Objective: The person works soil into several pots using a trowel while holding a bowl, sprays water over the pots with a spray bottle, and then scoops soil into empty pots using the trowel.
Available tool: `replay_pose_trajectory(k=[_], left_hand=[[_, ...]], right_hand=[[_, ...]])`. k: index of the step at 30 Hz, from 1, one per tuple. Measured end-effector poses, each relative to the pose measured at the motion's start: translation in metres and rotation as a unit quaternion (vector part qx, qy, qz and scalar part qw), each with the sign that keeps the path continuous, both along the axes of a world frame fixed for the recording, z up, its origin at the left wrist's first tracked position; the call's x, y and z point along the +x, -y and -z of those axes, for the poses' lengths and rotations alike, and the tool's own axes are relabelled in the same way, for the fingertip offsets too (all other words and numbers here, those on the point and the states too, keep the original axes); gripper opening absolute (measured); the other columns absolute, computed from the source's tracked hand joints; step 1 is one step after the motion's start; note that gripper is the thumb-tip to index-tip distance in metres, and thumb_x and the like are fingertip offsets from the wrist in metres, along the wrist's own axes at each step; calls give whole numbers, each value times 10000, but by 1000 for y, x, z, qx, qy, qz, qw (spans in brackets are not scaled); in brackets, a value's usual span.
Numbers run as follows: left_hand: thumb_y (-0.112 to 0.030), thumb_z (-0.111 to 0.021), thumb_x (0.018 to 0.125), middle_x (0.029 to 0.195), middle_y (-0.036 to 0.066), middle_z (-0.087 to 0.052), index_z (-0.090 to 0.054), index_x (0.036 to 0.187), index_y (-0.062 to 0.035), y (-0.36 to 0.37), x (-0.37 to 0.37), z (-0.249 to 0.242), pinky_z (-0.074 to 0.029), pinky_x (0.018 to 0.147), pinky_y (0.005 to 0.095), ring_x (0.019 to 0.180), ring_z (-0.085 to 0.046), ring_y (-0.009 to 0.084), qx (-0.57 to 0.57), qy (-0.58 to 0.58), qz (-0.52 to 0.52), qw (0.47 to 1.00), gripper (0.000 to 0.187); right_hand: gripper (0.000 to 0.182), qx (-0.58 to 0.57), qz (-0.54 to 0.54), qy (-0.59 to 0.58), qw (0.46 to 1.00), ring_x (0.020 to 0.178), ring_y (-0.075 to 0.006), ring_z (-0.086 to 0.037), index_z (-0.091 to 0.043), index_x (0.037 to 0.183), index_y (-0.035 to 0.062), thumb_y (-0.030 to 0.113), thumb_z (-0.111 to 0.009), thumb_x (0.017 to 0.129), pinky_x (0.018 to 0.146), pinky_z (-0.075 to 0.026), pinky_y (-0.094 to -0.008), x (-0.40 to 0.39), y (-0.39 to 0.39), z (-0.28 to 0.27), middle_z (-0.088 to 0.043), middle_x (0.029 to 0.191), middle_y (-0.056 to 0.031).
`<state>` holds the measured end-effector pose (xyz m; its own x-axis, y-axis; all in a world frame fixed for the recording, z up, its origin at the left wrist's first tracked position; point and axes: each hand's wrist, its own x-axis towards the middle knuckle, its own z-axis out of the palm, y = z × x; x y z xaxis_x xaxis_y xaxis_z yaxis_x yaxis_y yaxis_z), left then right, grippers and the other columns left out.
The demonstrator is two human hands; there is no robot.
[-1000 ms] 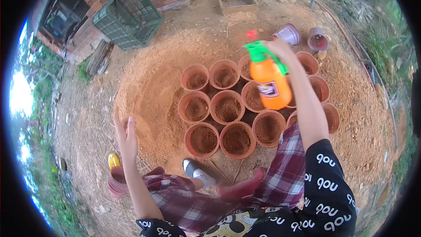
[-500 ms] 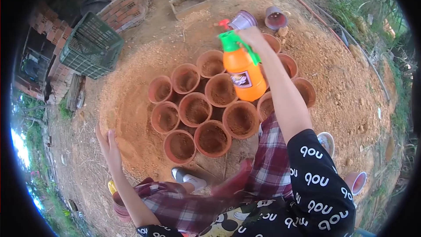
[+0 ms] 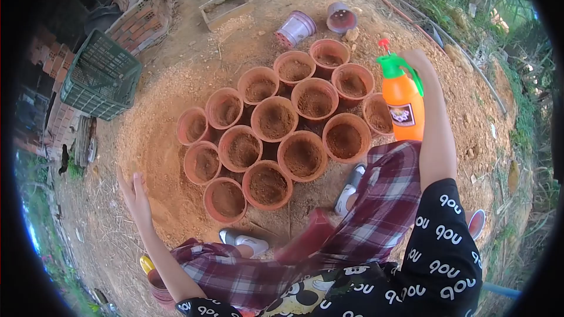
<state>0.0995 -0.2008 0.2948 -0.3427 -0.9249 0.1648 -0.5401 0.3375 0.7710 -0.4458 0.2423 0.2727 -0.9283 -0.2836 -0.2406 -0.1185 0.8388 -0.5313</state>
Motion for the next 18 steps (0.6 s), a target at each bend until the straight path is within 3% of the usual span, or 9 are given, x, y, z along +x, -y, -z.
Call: replay_pose_trajectory(k=[4,6,13,16,18], left_hand=[[-290,-458,928,1113,159,-540,-223,1405,-124,6,13,4,-411,880,334,1011,-537,210,2,-9,20,1000,557],[-284,-454,931,1093,156,-551,-226,1403,-122,10,20,9,-413,875,337,998,-540,213,-19,-5,35,999,549],[-259,-429,944,1062,150,-558,-224,1401,-111,15,25,19,-417,864,337,961,-540,215,-28,18,36,999,522],[-269,-426,944,1066,152,-553,-216,1405,-113,17,22,28,-416,866,338,957,-536,218,-37,9,48,998,530],[-273,-424,944,1073,155,-549,-211,1407,-113,17,18,30,-418,862,340,961,-534,219,-30,15,39,999,533]], right_hand=[[294,-54,83,54,994,376,-151,-459,-571,651,33,251,-527,844,339,-353,-310,21,-66,9,-500,507,-45],[272,-151,155,119,969,392,-150,-465,-583,711,29,248,-514,859,347,-371,-307,37,-96,15,-512,546,-48],[337,-101,215,155,959,383,-158,-456,-586,722,-5,296,-523,860,374,-385,-297,80,-152,22,-507,524,-57],[398,-176,279,112,937,386,-155,-458,-589,693,7,375,-548,840,373,-380,-293,91,-185,30,-503,522,-51],[473,-216,351,-17,911,384,-147,-445,-591,663,24,482,-593,781,373,-368,-292,91,-212,39,-494,517,-42]])
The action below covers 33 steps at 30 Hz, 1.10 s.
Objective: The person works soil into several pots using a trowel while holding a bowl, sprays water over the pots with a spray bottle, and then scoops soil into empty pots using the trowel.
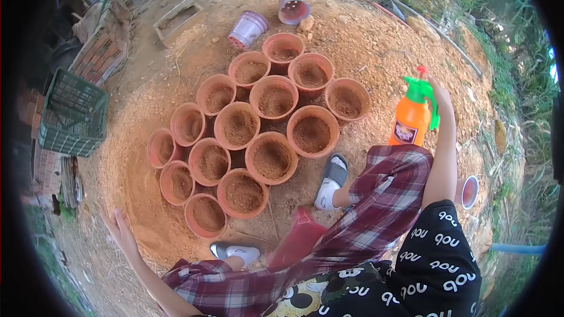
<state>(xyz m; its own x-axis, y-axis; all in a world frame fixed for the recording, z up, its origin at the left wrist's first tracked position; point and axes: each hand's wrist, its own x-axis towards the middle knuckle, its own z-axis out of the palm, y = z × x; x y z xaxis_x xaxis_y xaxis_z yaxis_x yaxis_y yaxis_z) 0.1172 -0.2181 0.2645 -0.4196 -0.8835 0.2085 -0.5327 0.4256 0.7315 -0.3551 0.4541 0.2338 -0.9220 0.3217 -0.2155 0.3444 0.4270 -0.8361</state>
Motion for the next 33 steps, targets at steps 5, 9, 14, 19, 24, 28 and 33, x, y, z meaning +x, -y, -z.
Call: replay_pose_trajectory(k=[5,9,14,19,24,28,33], left_hand=[[-283,-429,941,1071,177,-545,-206,1408,-112,-2,-17,6,-422,864,342,966,-538,235,-5,31,-5,999,545],[-296,-433,936,1069,212,-540,-205,1408,-108,13,-21,26,-436,854,356,952,-552,264,-47,68,6,997,557],[-284,-434,936,1082,233,-538,-212,1402,-95,25,-22,46,-441,847,362,962,-556,278,-49,87,3,995,549],[-271,-445,933,1076,230,-541,-213,1397,-75,38,-24,63,-435,841,345,958,-555,271,-40,101,8,994,554],[-256,-466,923,988,188,-552,-219,1389,-44,34,-36,68,-419,837,347,909,-531,257,-56,129,48,989,568],[-246,-481,917,960,177,-552,-235,1384,-40,13,-53,49,-419,830,351,888,-527,251,-32,146,29,988,567],[-227,-494,913,984,173,-565,-244,1387,-57,-4,-58,36,-430,802,337,862,-553,237,-80,111,44,990,563]], right_hand=[[539,-79,236,-100,963,379,-122,-436,-590,637,21,553,-646,706,361,-322,-265,-13,-35,5,-500,518,-43],[555,-130,286,-222,923,390,-127,-457,-572,575,12,541,-637,728,364,-318,-262,-43,-57,44,-491,487,-46],[611,-35,215,-155,964,418,-167,-510,-592,572,6,597,-603,729,429,-390,-300,-66,-78,126,-530,497,-73],[749,31,311,-1,950,541,-201,-617,-622,628,-10,713,-461,735,547,-476,-325,-70,-107,156,-595,559,-126],[705,44,314,11,948,541,-211,-615,-629,716,-18,681,-540,716,508,-485,-335,-78,-128,177,-609,635,-125],[812,110,265,47,957,763,-268,-640,-651,827,-44,730,-422,736,693,-480,-372,-62,-98,135,-649,767,-170],[812,206,259,47,942,969,-343,-586,-632,916,-65,690,-369,775,837,-431,-423,-69,-106,145,-621,965,-239]])
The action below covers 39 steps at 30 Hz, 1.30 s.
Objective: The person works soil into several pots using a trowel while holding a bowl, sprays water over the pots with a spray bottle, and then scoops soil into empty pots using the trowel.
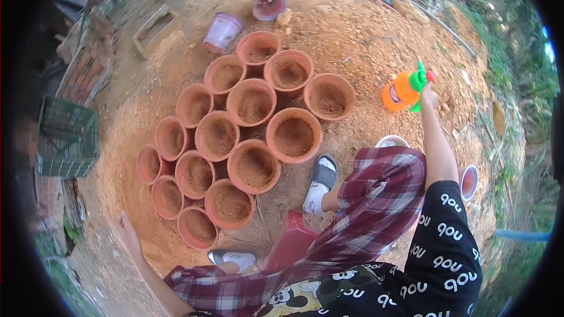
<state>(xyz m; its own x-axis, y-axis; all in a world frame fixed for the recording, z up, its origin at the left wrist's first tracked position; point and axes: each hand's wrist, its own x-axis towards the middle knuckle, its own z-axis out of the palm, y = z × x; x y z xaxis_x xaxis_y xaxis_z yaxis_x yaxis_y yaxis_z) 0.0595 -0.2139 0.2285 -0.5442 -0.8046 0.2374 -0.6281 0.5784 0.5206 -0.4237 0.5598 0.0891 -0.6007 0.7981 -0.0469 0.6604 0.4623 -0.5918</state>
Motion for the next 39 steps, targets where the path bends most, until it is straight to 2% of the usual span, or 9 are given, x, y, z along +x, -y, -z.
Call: replay_pose_trajectory(k=[6,10,12,14,17,19,22,28,39], left_hand=[[-238,-487,919,1023,167,-571,-234,1388,-59,-15,6,-16,-423,826,340,896,-553,239,22,3,-18,1000,562],[-241,-479,923,1030,162,-569,-225,1392,-72,-17,18,-23,-419,833,349,924,-548,243,10,-7,-14,1000,559],[-245,-479,923,1038,165,-567,-226,1394,-82,-23,22,-32,-418,837,351,930,-549,245,11,-10,-19,1000,559],[-249,-479,923,1046,167,-564,-228,1395,-92,-28,26,-37,-417,841,354,937,-549,246,12,-17,-25,999,558],[-251,-490,917,1054,170,-562,-235,1397,-115,-32,33,-39,-424,834,355,945,-550,247,11,-19,-17,1000,560],[-245,-481,917,1067,171,-558,-234,1394,-87,-20,37,-34,-432,831,353,961,-551,250,34,-79,-32,996,560],[-272,-467,919,1098,173,-550,-204,1396,-49,-7,45,-32,-440,833,347,981,-552,250,37,-99,-7,994,588],[-328,-448,914,1163,166,-531,-125,1403,-20,-26,40,-38,-417,882,344,1048,-524,249,82,-66,-14,994,662],[-322,-450,914,1130,130,-535,-197,1392,-53,-20,42,-18,-419,870,356,1023,-526,221,65,-51,-73,994,604]], right_hand=[[817,84,33,10,996,1092,-397,-495,-502,1146,-64,648,-474,745,912,-402,-441,-4,31,-29,-505,1169,-269],[736,66,20,-96,993,1082,-372,-508,-384,1225,-94,410,-581,727,918,-388,-459,3,71,-46,-501,1155,-273],[708,225,101,-92,965,1127,-409,-444,-370,1256,-65,385,-561,742,911,-358,-517,3,94,-47,-414,1228,-299],[687,359,-15,-52,932,1166,-424,-387,-346,1304,5,330,-559,737,933,-313,-543,-9,98,-40,-366,1279,-284],[432,412,-304,-219,831,1110,-293,-477,-546,1104,26,220,-569,719,961,-362,-382,14,191,-78,-575,1092,-159],[276,313,-526,20,791,917,-337,-579,-630,901,30,216,-591,700,773,-465,-407,7,272,-104,-616,965,-183],[212,8,-780,-55,623,749,-244,-623,-651,787,61,261,-579,774,621,-478,-379,45,399,-93,-639,804,-130],[227,14,-848,34,528,729,-238,-625,-652,816,58,271,-609,753,615,-482,-380,175,507,-76,-638,779,-127],[285,131,-852,86,500,694,-229,-628,-655,869,51,290,-664,714,602,-489,-382,179,549,-67,-637,734,-121]])
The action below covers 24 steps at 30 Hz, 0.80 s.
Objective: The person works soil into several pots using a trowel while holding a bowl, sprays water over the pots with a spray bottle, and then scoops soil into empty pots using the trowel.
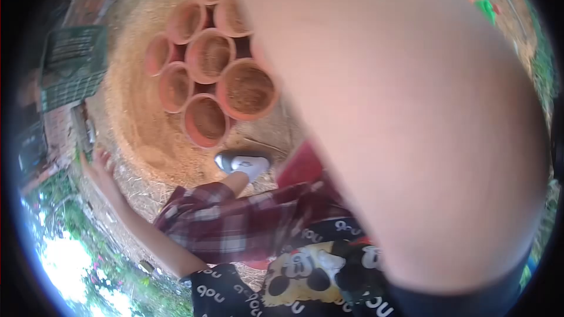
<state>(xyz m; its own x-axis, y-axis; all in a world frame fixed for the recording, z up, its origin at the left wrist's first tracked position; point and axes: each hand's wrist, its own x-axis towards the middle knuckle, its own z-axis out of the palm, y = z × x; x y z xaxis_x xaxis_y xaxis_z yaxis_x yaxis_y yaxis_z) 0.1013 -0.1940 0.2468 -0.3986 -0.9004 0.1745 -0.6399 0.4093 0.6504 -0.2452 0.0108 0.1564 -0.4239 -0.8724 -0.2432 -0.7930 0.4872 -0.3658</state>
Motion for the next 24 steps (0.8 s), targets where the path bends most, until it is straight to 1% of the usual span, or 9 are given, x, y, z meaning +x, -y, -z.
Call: replay_pose_trajectory(k=[9,10,11,12,13,14,16,19,24], left_hand=[[-281,-520,890,991,124,-604,-229,1389,-37,12,39,-27,-435,796,280,904,-572,172,-77,-7,-25,997,627],[-282,-527,886,993,126,-606,-238,1383,-30,15,45,-26,-435,803,285,902,-576,176,-96,-48,-30,994,628],[-284,-535,881,995,129,-607,-246,1376,-22,18,50,-25,-435,809,290,901,-580,180,-114,-85,-32,989,630],[-290,-539,879,1004,131,-607,-254,1371,-19,17,54,-30,-434,818,295,913,-580,182,-116,-118,-30,986,630],[-297,-543,876,1012,134,-606,-261,1366,-16,16,58,-35,-433,827,300,924,-581,184,-120,-151,-27,981,631],[-297,-543,876,1012,134,-606,-261,1366,-16,15,61,-40,-433,827,300,924,-581,184,-128,-162,-49,977,631],[-303,-550,872,1011,150,-603,-280,1350,-6,17,72,-45,-442,819,307,934,-583,199,-131,-149,-79,977,624],[-303,-542,876,1012,176,-597,-285,1344,-4,22,82,-45,-450,809,317,942,-585,222,-89,-230,-75,966,612],[-281,-538,878,1003,189,-596,-282,1337,10,26,93,-48,-469,775,328,921,-597,241,-96,-263,-86,956,601]], right_hand=[[323,61,-63,-50,995,619,-199,-613,-650,913,31,281,-686,710,569,-485,-348,-38,48,-63,-630,679,-107],[338,101,-93,-37,990,622,-162,-603,-632,951,20,270,-678,729,550,-472,-320,-17,37,-117,-643,755,-107],[373,20,-45,21,999,685,-139,-601,-611,1004,-2,254,-677,742,607,-479,-293,-17,23,-140,-644,797,-107],[383,-119,0,-30,992,769,-124,-596,-573,1077,-19,203,-652,775,694,-480,-267,-10,1,-159,-637,859,-94],[388,-278,14,85,957,775,-132,-592,-583,1101,18,190,-669,765,706,-472,-262,23,-24,-193,-637,879,-74],[405,-354,45,18,934,843,-141,-585,-559,1153,29,89,-651,763,756,-472,-267,44,-45,-220,-625,933,-83],[320,-492,-21,-96,865,845,-125,-569,-598,1071,35,225,-562,815,760,-477,-303,90,-84,-269,-604,923,-74],[320,-592,-38,-196,780,836,-127,-568,-599,1060,36,237,-562,813,754,-475,-306,112,-123,-277,-602,915,-73],[322,-631,-13,-242,737,823,-130,-565,-601,1041,37,256,-562,808,744,-473,-311,125,-134,-261,-599,903,-71]])
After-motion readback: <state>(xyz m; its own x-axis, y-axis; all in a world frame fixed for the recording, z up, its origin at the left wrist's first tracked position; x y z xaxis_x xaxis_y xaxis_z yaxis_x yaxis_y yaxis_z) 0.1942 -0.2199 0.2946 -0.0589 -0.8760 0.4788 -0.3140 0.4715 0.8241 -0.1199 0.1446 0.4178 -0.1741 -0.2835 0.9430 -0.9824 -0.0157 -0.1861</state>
